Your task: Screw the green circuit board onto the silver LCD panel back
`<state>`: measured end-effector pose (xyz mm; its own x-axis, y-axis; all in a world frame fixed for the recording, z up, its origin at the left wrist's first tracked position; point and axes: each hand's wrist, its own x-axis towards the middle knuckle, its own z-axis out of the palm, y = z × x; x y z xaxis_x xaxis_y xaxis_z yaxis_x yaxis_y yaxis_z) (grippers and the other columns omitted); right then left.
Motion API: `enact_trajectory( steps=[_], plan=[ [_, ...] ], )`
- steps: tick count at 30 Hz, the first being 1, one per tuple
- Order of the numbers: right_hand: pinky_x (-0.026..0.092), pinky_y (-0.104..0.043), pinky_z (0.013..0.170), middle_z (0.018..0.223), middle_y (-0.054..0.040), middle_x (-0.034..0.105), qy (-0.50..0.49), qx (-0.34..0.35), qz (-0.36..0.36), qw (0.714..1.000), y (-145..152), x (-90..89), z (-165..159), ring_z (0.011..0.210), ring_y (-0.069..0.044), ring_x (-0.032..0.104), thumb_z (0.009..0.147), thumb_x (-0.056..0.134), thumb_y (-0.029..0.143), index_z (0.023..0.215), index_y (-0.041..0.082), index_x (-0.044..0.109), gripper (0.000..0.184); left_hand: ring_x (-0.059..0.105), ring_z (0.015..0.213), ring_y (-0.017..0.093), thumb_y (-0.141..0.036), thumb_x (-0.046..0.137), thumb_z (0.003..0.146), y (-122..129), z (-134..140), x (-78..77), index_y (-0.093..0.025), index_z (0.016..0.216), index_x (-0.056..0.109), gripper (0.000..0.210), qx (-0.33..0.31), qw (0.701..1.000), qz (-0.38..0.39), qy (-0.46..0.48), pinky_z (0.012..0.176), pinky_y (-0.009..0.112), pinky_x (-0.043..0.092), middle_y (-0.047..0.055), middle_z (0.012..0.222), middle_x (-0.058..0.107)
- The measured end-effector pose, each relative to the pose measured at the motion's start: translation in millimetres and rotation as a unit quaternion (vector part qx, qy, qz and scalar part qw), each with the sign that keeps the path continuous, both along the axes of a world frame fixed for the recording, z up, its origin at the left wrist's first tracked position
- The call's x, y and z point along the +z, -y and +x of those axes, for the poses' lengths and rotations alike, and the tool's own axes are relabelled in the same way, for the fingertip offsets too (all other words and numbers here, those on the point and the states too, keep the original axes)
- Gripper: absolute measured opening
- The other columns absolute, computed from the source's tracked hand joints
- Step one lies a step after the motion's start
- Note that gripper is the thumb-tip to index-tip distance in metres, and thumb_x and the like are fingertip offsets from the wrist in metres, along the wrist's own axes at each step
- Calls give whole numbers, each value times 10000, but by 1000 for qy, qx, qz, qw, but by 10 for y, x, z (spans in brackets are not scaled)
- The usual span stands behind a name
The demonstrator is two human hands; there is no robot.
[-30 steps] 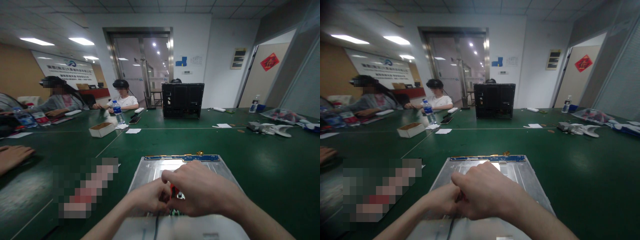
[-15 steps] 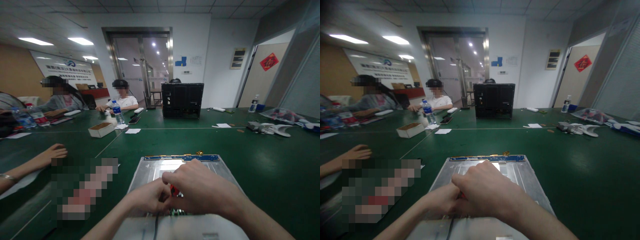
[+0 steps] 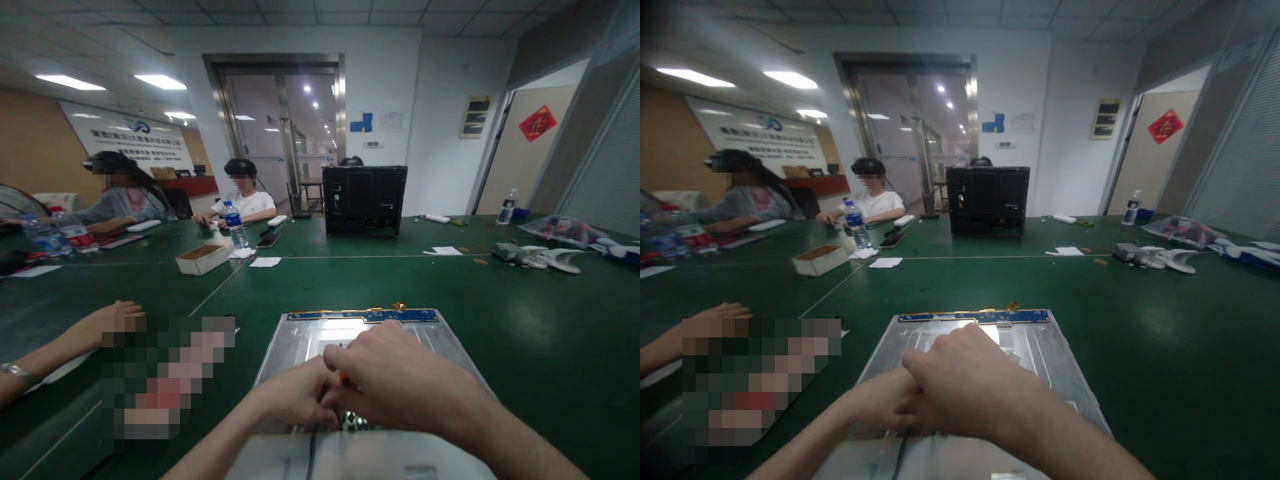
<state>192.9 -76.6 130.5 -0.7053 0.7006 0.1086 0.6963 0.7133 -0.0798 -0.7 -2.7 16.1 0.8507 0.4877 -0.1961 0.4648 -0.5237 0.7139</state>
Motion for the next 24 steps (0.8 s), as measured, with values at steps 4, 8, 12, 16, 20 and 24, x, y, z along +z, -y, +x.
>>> enact_trajectory(
  steps=[4, 8, 12, 16, 20, 24],
  plan=[
    [188, -273, 467, 775, -20, 691, -20, 25, 0, 999, 19, 12, 8, 582, -145, 554, 856, 590, 311, 927, 197, 575, 135, 495, 602, 147, -184, 662, 617, 14, -9, -20, -181, 679, 558, 121, 23, 999, -46, -14, 507, 219, 359, -32, 647, 528],
    [201, -267, 478, 784, -16, 695, -29, 24, -11, 999, 19, 6, 8, 593, -147, 548, 852, 622, 377, 951, 206, 583, 202, 473, 587, 135, -210, 644, 689, 22, -24, -21, -188, 694, 564, 84, 25, 999, -37, -28, 517, 219, 350, -42, 643, 520],
    [173, -278, 473, 717, -2, 672, -12, 6, -3, 1000, 1, -12, -3, 562, -135, 538, 897, 575, 340, 916, 210, 604, 135, 487, 613, 141, -171, 655, 652, 17, -26, -26, -179, 640, 559, 98, 20, 999, -19, -36, 545, 223, 364, -39, 645, 518],
    [190, -277, 461, 758, -6, 665, -19, 24, -4, 1000, 10, 13, 14, 579, -136, 545, 853, 586, 287, 915, 196, 574, 111, 534, 624, 156, -198, 678, 658, -1, -32, -79, -173, 759, 645, 109, 27, 998, -45, -37, 532, 217, 392, -20, 678, 589],
    [206, -270, 465, 796, -14, 677, -25, 34, -13, 999, 13, 23, 27, 610, -150, 573, 816, 618, 321, 925, 199, 555, 176, 521, 618, 151, -217, 699, 644, -32, -34, -108, -165, 758, 655, 132, 18, 999, -24, -26, 524, 216, 377, -18, 668, 584],
    [177, -284, 473, 773, -15, 696, -20, 15, 3, 1000, -24, -9, 20, 605, -155, 592, 877, 582, 341, 917, 205, 575, 142, 521, 634, 150, -205, 705, 613, -48, -28, -80, -166, 699, 644, 112, 2, 1000, -23, 3, 527, 210, 369, -23, 666, 564]
  ],
)
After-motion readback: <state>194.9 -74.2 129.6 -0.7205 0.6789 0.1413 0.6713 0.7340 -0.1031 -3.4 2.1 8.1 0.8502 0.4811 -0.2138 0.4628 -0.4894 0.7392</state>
